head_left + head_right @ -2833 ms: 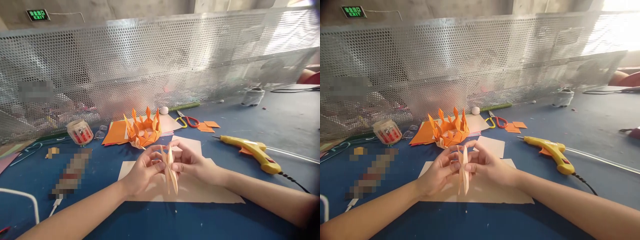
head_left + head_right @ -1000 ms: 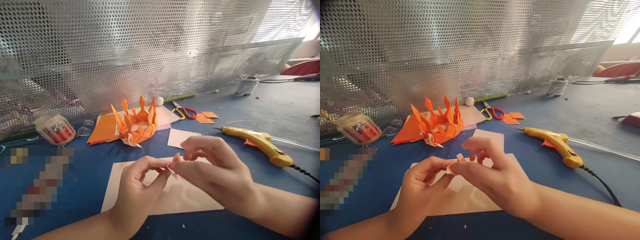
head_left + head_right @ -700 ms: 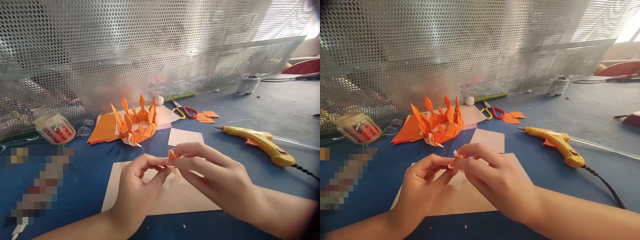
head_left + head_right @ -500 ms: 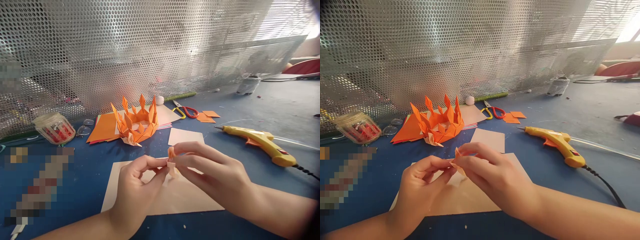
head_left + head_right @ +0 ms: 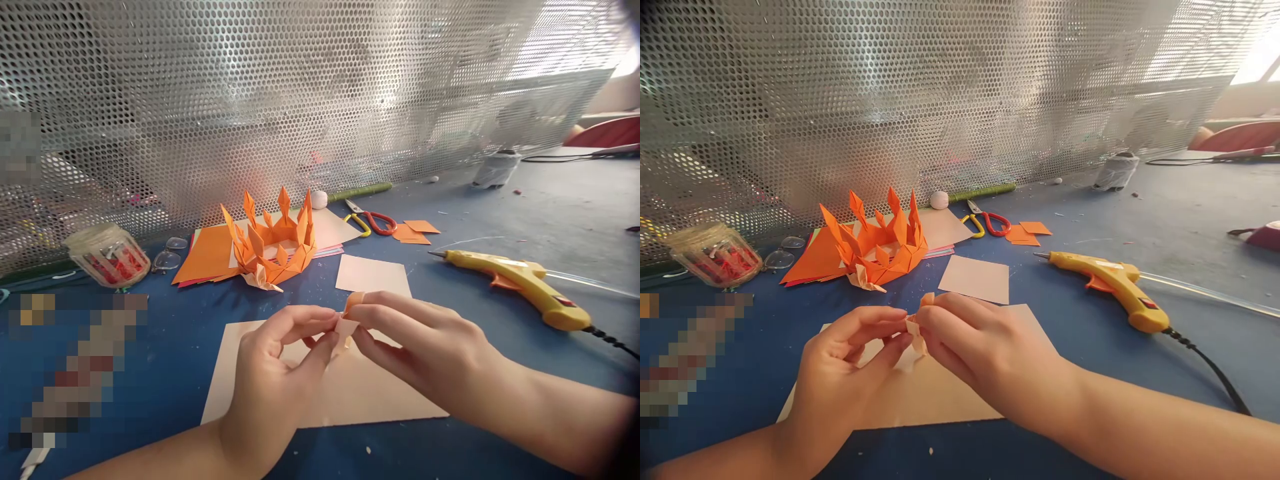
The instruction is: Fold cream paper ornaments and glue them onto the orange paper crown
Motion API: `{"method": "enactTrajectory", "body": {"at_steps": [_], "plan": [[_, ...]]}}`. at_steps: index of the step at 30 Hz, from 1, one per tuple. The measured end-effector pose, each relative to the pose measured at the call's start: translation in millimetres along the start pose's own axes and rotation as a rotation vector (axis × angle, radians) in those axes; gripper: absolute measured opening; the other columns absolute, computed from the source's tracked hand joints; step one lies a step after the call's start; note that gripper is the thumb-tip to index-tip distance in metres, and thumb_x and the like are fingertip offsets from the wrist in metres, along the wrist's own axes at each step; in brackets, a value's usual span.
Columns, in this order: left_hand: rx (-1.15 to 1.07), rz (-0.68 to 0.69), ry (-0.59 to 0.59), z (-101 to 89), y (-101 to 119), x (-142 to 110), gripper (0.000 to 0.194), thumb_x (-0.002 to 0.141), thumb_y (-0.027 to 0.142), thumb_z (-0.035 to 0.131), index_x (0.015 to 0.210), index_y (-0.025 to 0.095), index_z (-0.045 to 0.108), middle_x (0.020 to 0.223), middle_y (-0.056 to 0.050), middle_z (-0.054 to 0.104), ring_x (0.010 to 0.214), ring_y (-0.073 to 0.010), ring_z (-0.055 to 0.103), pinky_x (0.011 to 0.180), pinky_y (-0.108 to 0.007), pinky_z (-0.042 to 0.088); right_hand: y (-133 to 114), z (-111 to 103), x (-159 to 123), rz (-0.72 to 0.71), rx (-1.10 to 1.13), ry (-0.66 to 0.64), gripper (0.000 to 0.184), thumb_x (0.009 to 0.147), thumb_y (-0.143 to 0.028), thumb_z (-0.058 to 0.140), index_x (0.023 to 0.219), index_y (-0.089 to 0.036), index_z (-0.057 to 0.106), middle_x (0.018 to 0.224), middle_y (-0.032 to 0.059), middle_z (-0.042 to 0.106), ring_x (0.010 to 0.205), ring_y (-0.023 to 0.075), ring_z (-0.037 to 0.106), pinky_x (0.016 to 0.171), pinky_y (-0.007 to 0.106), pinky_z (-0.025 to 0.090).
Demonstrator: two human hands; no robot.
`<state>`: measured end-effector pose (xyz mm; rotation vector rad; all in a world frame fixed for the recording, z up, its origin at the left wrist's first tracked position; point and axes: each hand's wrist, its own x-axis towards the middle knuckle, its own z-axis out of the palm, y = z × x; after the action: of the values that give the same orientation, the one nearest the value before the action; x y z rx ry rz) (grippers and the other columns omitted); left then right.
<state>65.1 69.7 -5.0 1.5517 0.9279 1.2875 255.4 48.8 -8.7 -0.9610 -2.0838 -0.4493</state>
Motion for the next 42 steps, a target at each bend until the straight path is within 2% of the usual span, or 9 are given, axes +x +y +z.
{"method": "enactTrajectory", "body": {"at_steps": [4, 9, 13, 19, 22, 28, 34, 39, 42], "plan": [[-0.039, -0.041, -0.002, -1.0, 0, 2, 0.011, 0.075, 0.02, 0.082, 0.083, 0.026, 0.077, 0.076, 0.001, 0.084, 0.076, -0.0181, 0.083, 0.064, -0.016, 0.065, 1, 3, -1, -0.004, -0.026, 0.005, 0.015, 0.104, -0.015, 0.052, 0.094, -0.023, 0.059, 0.093, 0.0008, 0.076, 0.07, 0.0096, 0.073, 0.052, 0.021, 0.048], [-0.065, -0.114, -0.013, -1.1, -6, 4, 0.012, 0.079, 0.023, 0.082, 0.09, 0.025, 0.078, 0.079, 0.0, 0.084, 0.079, -0.0168, 0.083, 0.067, -0.015, 0.064, 2, 5, -2, 0.04, 0.051, 0.002, 0.014, 0.102, -0.012, 0.054, 0.097, -0.023, 0.061, 0.095, 0.0013, 0.076, 0.072, 0.0091, 0.072, 0.063, 0.018, 0.054], [-0.126, -0.173, -0.028, -2.3, -9, 4, 0.015, 0.079, 0.026, 0.084, 0.092, 0.025, 0.078, 0.08, 0.0, 0.085, 0.078, -0.0159, 0.082, 0.067, -0.015, 0.063, 0, 5, -1, 0.057, 0.056, 0.005, 0.016, 0.103, -0.014, 0.052, 0.094, -0.023, 0.062, 0.087, 0.0009, 0.074, 0.066, 0.0094, 0.07, 0.056, 0.019, 0.052], [-0.206, -0.33, -0.034, -4.1, -6, 9, 0.024, 0.072, 0.024, 0.089, 0.093, 0.024, 0.076, 0.082, 0.001, 0.085, 0.077, -0.013, 0.081, 0.067, -0.012, 0.059, 4, -1, -2, -0.039, -0.004, -0.062, 0.025, 0.105, -0.009, 0.045, 0.112, -0.02, 0.066, 0.1, 0.0062, 0.078, 0.079, 0.0128, 0.076, 0.062, 0.021, 0.056], [-0.249, -0.377, -0.008, -3.7, -5, 13, 0.03, 0.068, 0.023, 0.091, 0.093, 0.022, 0.074, 0.08, 0.0, 0.085, 0.074, -0.0128, 0.081, 0.067, -0.012, 0.059, 4, -3, -3, -0.095, -0.09, -0.096, 0.029, 0.106, -0.01, 0.039, 0.112, -0.016, 0.067, 0.1, 0.0091, 0.078, 0.079, 0.0148, 0.075, 0.056, 0.024, 0.053], [-0.328, -0.392, 0.004, -2.7, -5, 15, 0.034, 0.067, 0.021, 0.092, 0.094, 0.02, 0.072, 0.079, 0.0, 0.084, 0.076, -0.0131, 0.081, 0.071, -0.014, 0.061, 2, 0, -3, -0.127, -0.182, -0.105, 0.029, 0.106, -0.011, 0.04, 0.112, -0.013, 0.069, 0.079, 0.005, 0.068, 0.058, 0.0139, 0.059, 0.045, 0.029, 0.038], [-0.308, -0.34, 0.013, -1.5, -3, 14, 0.041, 0.062, 0.018, 0.093, 0.096, 0.018, 0.071, 0.075, 0.002, 0.082, 0.07, -0.0096, 0.076, 0.066, -0.013, 0.059, 1, 2, -7, -0.148, -0.151, -0.15, 0.027, 0.105, -0.009, 0.043, 0.117, -0.007, 0.067, 0.069, -0.0005, 0.055, 0.055, 0.0141, 0.052, 0.051, 0.029, 0.043], [-0.357, -0.338, 0.035, -1.4, -4, 15, 0.043, 0.067, 0.021, 0.093, 0.1, 0.018, 0.067, 0.075, 0.002, 0.08, 0.072, -0.0095, 0.076, 0.068, -0.013, 0.059, -2, 1, -2, -0.158, -0.107, -0.158, 0.03, 0.104, -0.006, 0.039, 0.118, -0.006, 0.065, 0.072, 0.0016, 0.057, 0.057, 0.0151, 0.051, 0.05, 0.029, 0.044], [-0.401, -0.346, 0.026, -2.3, -7, 15, 0.042, 0.071, 0.021, 0.092, 0.101, 0.019, 0.063, 0.078, 0.001, 0.08, 0.075, -0.0107, 0.076, 0.071, -0.016, 0.059, -2, 0, -2, -0.124, -0.029, -0.138, 0.03, 0.101, -0.003, 0.04, 0.117, -0.01, 0.064, 0.08, 0.005, 0.063, 0.063, 0.0157, 0.059, 0.056, 0.028, 0.05]]}}
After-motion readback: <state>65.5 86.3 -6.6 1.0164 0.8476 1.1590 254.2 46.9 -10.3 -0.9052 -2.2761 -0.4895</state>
